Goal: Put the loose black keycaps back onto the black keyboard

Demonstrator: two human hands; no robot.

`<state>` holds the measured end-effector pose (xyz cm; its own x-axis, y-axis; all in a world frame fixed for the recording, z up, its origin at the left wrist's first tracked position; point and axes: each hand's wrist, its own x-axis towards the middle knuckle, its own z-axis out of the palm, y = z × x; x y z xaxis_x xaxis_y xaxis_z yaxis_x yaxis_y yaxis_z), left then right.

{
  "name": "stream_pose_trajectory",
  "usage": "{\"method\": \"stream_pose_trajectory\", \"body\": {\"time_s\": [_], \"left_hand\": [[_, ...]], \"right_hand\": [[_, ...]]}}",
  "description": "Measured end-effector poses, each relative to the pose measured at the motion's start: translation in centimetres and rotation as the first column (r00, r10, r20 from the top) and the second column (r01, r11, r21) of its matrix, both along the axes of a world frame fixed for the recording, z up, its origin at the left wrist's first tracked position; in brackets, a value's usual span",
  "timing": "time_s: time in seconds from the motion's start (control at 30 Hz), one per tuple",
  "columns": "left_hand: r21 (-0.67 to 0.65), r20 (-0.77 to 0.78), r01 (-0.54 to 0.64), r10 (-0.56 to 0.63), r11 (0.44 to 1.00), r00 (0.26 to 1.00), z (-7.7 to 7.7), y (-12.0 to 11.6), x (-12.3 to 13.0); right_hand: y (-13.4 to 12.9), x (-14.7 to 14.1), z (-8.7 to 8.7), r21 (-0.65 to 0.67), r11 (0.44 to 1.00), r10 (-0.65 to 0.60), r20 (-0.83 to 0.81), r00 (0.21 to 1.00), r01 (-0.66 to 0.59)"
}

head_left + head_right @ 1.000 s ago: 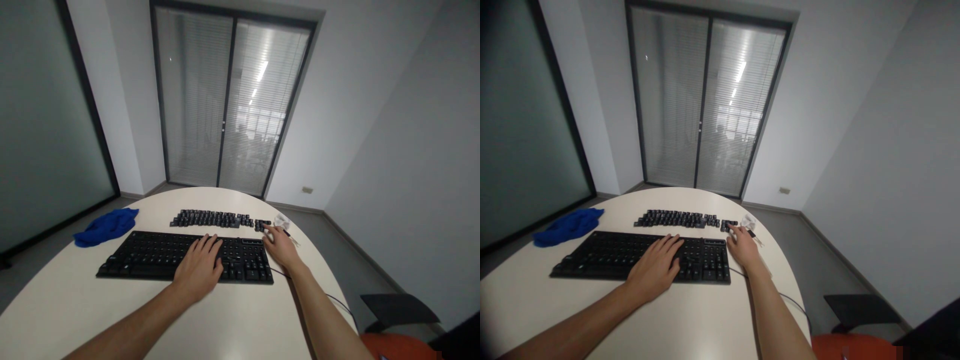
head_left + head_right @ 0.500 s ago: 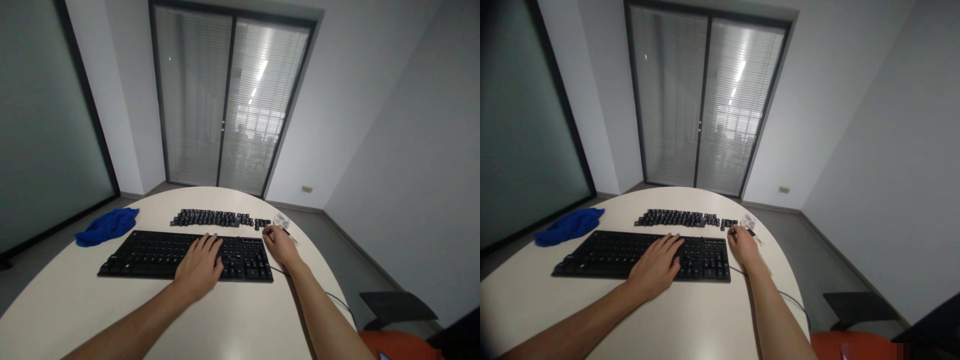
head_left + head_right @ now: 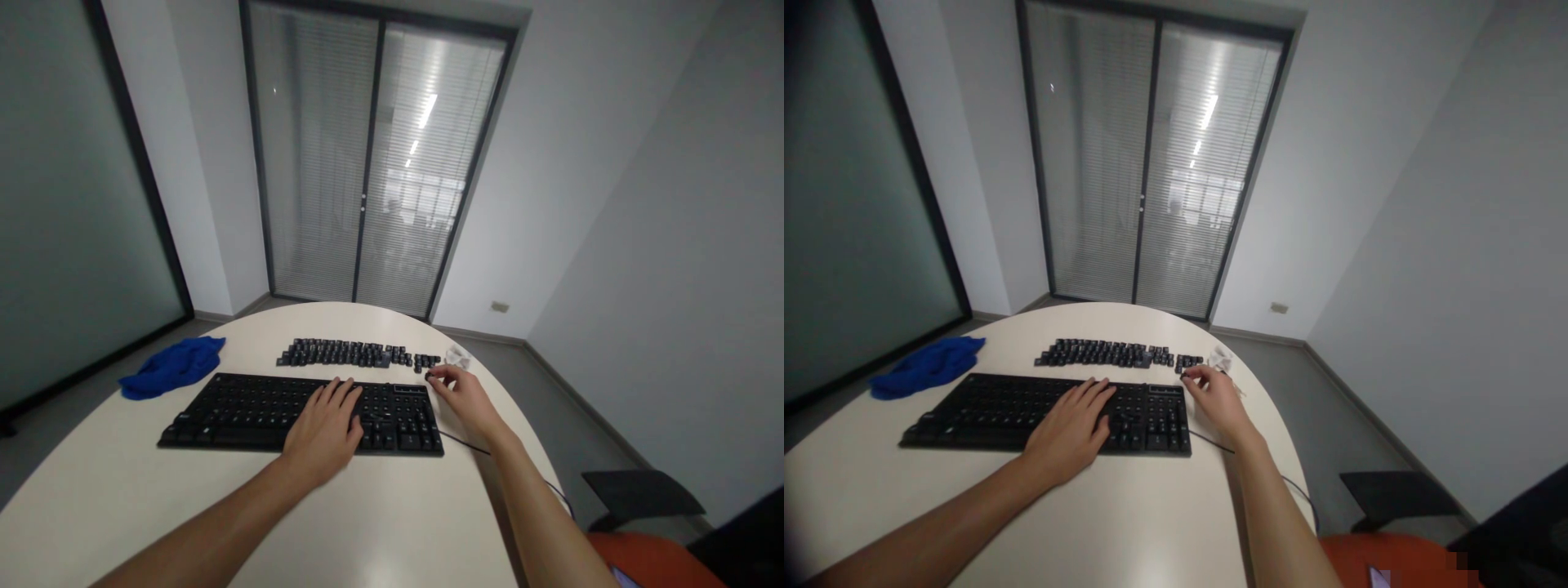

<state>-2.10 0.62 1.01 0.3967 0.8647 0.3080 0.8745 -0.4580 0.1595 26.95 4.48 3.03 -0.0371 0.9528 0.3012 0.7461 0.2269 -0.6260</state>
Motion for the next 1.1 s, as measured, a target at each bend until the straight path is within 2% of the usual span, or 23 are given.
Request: {"method": "stream_pose_trajectory", "body": {"time_s": [0.07,0.2,0.33,0.67,1.1], "left_hand": [[-0.006,-0.007,-0.003,0.003,1.0,1.0,0.1,0.0,0.0],[-0.009,-0.013,0.0,0.0,1.0,1.0,0.3,-0.1,0.0],[-0.011,-0.005,-0.001,0.001,1.0,1.0,0.3,-0.1,0.1],[-0.005,-0.013,0.0,0.0,1.0,1.0,0.3,-0.1,0.0],[0.005,-0.02,0.003,-0.003,1.0,1.0,0.3,-0.1,0.0]], "right_hand": [[-0.6,-0.6,0.6,-0.03,0.993,0.114,-0.038,0.993,-0.115],[-1.7,-1.6,1.4,-0.139,0.954,0.258,-0.082,0.963,-0.267],[-2.2,-2.1,1.6,-0.116,0.919,0.366,-0.103,0.925,-0.376],[-2.1,-2.0,1.5,-0.173,0.905,0.373,-0.12,0.92,-0.389],[-1.9,-2.0,1.1,-0.126,0.904,0.402,-0.079,0.912,-0.409]]}}
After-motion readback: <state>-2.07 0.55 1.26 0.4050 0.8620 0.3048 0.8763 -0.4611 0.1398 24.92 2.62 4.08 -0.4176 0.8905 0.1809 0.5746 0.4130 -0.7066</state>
